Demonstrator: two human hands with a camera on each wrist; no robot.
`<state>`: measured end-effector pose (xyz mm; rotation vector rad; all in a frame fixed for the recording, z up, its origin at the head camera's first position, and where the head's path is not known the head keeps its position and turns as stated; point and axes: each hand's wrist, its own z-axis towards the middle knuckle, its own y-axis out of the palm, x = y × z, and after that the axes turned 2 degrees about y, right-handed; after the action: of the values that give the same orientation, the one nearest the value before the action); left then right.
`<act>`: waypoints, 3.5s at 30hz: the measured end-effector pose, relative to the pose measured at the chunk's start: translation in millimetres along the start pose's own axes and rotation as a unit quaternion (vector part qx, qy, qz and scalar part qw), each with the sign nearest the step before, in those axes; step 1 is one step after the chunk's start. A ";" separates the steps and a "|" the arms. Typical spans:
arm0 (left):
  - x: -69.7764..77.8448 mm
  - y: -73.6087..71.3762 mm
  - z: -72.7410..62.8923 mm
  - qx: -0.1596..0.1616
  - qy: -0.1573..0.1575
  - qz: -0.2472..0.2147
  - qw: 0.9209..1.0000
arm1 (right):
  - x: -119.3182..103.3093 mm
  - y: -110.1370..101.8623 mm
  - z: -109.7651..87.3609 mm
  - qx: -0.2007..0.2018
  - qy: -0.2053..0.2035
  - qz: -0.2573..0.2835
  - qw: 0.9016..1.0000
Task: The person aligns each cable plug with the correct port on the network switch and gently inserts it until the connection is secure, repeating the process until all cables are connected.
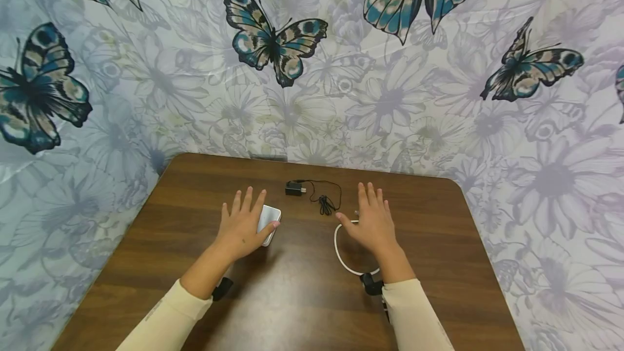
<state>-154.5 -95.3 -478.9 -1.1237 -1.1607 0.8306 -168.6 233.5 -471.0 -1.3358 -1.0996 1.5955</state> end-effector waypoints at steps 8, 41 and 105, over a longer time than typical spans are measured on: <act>-0.8 8.1 1.5 0.001 0.001 -0.001 1.000 | -1.9 9.0 11.8 -0.016 -0.002 0.006 1.000; -6.6 21.2 3.2 0.008 -0.005 -0.044 0.999 | -9.4 47.6 36.0 -0.045 0.024 0.051 0.997; 4.6 47.4 12.2 -0.025 0.005 -0.058 0.998 | -8.1 92.7 47.7 -0.096 0.020 0.048 0.994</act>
<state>-163.0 -75.6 -523.1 -1.0891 -1.2313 0.7092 -217.1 188.5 -552.0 -1.5612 -1.2049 1.5542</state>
